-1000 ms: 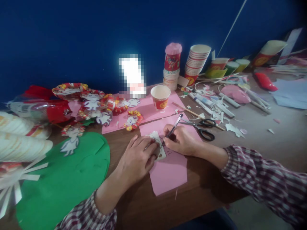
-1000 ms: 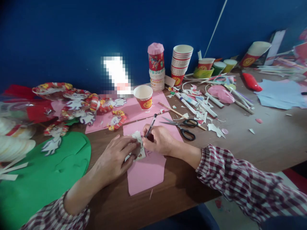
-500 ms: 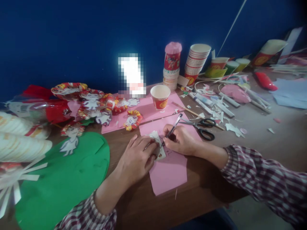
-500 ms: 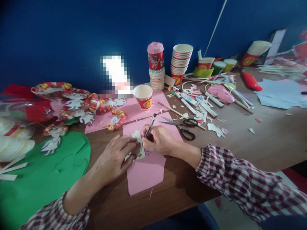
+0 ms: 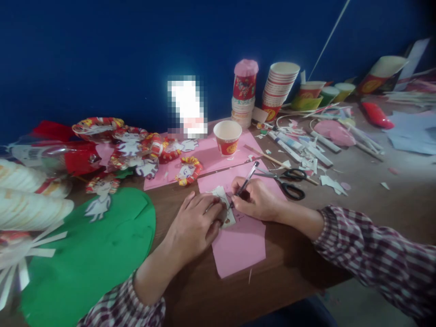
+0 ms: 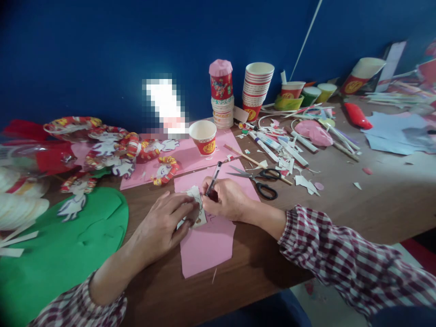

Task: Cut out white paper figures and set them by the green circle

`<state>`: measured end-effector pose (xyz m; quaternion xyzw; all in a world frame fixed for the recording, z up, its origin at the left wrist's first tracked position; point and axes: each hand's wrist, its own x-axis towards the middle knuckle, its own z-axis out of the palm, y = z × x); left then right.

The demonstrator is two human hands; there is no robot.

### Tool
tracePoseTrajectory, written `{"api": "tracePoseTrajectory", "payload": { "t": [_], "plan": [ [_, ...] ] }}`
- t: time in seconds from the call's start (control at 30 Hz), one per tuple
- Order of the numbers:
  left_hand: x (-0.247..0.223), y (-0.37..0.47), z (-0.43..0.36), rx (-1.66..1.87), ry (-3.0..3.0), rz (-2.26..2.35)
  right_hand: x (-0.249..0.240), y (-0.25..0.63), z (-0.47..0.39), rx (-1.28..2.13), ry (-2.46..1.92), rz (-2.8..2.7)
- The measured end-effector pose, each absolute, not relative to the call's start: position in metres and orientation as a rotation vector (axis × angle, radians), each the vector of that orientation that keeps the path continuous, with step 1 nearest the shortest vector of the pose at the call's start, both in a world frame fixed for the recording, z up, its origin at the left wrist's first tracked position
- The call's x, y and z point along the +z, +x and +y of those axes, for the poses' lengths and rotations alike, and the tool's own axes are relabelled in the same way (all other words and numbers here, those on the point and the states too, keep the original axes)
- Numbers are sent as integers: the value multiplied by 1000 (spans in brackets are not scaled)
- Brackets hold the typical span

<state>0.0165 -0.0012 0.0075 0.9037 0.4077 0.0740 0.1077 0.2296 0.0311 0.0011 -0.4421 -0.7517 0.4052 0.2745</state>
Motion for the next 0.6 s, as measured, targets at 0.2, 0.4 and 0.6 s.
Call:
{"api": "tracePoseTrajectory", "payload": {
  "t": [0.2, 0.4, 0.6],
  "plan": [
    [6, 16, -1, 232, 2669, 1196, 1, 229, 31, 1084, -1190, -2021],
    [7, 16, -1, 213, 2659, 1202, -1, 230, 31, 1102, -1163, -2007],
    [7, 16, -1, 223, 2664, 1204, -4, 229, 32, 1153, -1117, -1914]
  ]
}}
